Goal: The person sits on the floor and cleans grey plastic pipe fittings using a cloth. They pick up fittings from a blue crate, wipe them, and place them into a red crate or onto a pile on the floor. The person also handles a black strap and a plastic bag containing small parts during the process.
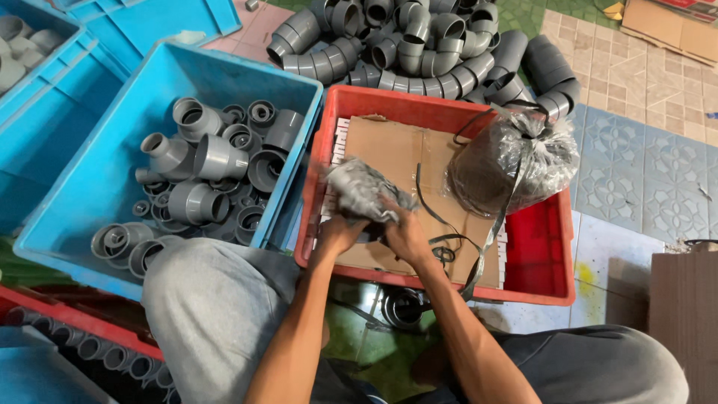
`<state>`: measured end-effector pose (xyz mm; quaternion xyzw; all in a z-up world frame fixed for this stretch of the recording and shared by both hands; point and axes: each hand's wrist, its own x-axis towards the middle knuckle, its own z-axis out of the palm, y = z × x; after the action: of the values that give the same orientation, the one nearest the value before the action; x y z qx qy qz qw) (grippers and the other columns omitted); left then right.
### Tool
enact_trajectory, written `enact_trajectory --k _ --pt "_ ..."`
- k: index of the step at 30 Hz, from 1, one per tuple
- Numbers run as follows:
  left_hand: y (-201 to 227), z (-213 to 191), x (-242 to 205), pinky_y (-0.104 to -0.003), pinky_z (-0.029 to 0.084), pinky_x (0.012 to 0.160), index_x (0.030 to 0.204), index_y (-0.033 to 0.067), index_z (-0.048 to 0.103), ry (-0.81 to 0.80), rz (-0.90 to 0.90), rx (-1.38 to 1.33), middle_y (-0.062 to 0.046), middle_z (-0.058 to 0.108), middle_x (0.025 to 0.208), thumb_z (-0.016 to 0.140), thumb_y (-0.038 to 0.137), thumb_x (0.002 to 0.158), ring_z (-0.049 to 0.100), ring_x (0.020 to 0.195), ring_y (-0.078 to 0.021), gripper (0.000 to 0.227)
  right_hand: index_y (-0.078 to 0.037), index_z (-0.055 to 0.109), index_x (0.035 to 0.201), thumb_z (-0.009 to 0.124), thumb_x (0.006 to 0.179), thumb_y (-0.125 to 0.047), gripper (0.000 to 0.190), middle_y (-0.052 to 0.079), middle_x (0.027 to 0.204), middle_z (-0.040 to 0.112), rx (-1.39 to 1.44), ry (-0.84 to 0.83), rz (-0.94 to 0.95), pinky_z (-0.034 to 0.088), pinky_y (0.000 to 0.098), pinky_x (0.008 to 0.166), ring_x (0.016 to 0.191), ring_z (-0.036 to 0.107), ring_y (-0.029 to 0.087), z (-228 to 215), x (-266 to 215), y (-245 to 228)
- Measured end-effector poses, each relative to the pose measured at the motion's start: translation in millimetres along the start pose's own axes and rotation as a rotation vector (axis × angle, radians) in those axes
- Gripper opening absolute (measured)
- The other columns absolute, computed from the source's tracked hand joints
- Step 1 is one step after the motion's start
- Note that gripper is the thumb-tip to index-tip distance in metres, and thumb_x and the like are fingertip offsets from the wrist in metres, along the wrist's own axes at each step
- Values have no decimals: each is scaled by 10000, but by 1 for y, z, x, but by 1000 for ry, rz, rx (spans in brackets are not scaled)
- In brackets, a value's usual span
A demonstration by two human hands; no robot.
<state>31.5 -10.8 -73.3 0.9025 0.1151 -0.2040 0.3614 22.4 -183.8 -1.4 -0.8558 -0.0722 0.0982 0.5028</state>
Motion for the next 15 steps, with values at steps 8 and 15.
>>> enact_trajectory --k 8,15 --pt "37 -48 -79 -491 463 1064 1276 -74 449 -16 -74 -299 -302 570 1321 657 744 737 546 1283 -393 1001 -42 680 1278 442 743 54 593 255 1254 647 -61 160 -115 465 572 1035 1224 555 449 20 9 103" --pt "53 -39 -65 -460 464 1068 1328 -38 535 -78 16 -261 -244 609 1319 648 708 765 538 1302 -353 941 -71 748 1149 558 782 -91 414 246 1142 693 -139 129 -51 486 577 1003 1164 589 472 5 11 34"
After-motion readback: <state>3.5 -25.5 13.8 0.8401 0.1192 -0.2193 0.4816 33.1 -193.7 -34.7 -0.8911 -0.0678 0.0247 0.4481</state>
